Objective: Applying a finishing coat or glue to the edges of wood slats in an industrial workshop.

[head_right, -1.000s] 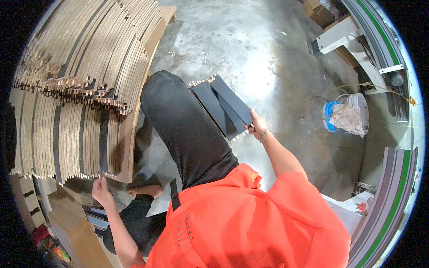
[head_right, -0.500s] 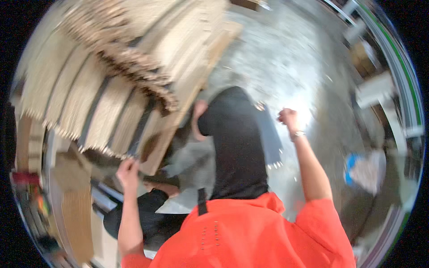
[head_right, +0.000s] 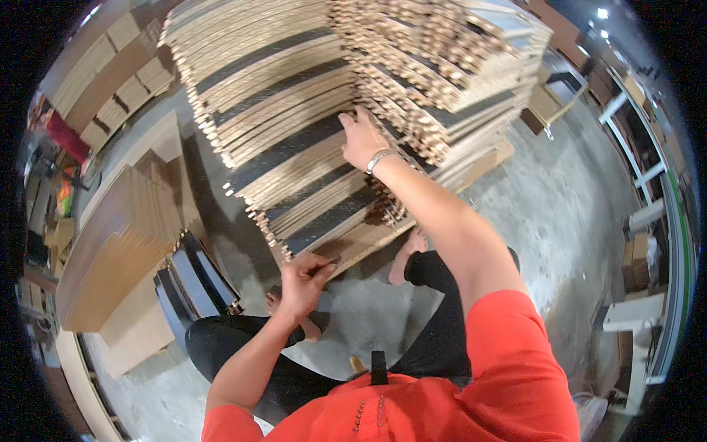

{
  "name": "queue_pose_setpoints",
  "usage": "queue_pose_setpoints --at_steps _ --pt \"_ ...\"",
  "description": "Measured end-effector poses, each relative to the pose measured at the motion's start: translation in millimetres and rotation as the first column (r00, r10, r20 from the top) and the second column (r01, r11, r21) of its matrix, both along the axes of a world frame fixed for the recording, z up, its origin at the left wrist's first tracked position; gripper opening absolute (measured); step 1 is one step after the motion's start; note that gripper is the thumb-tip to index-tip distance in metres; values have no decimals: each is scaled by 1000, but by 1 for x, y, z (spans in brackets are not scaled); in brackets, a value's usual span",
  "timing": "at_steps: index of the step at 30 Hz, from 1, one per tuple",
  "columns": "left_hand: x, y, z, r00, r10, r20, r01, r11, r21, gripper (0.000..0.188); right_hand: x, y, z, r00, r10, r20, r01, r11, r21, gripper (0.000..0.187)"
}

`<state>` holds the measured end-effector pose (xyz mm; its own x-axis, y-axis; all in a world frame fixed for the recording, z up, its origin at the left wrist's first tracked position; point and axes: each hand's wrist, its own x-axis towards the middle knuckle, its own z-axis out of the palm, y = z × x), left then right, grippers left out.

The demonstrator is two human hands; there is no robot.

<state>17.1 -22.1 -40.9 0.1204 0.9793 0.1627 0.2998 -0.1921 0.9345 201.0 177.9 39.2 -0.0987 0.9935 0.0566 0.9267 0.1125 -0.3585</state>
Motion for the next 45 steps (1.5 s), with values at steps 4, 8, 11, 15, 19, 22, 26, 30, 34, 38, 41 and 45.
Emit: queue_pose_setpoints --at_steps 4,8,11,15,19,22,26,30,34,38,41,45 --pt "-2 5 2 1000 9 -4 -9 1000 -13 9 -10 40 -24 984 -12 180 10 1000 14 61" --pt "-9 7 2 999 51 3 -51 998 -35 9 -15 36 -15 960 3 282 -32 995 99 61" --pt "-8 9 -2 998 61 17 -61 998 -34 9 -3 24 0 957 85 277 -83 996 -18 58" --pt "-8 9 -7 998 63 31 -64 998 25 9 23 -18 14 929 138 344 -186 976 110 63" --pt "-7 5 -11 998 49 -51 -42 992 119 9 37 -44 13 954 141 266 -153 988 23 65" --pt "-11 6 -18 996 54 -73 -45 991 126 8 46 -59 2 889 178 423 -301 922 243 64" --pt "-26 -5 0 979 174 103 -179 983 44 6 58 -124 24 972 233 22 -234 959 160 53" --pt "-46 5 7 886 350 303 -320 936 -146 7 88 -211 -3 927 4 -375 -6 1000 -5 51" --pt "-59 22 -26 854 440 277 -406 897 -173 6 64 -249 -43 918 -231 -321 206 972 -110 54" --pt "-53 33 -66 919 392 44 -382 913 -144 8 36 -246 -90 922 -287 -262 256 956 -144 57" --pt "-43 39 -82 941 332 -71 -339 920 -194 10 30 -248 -117 931 -244 -272 205 965 -166 59" --pt "-32 55 -105 889 311 -337 -376 915 -146 10 29 -259 -120 889 -247 -384 128 942 -310 64"
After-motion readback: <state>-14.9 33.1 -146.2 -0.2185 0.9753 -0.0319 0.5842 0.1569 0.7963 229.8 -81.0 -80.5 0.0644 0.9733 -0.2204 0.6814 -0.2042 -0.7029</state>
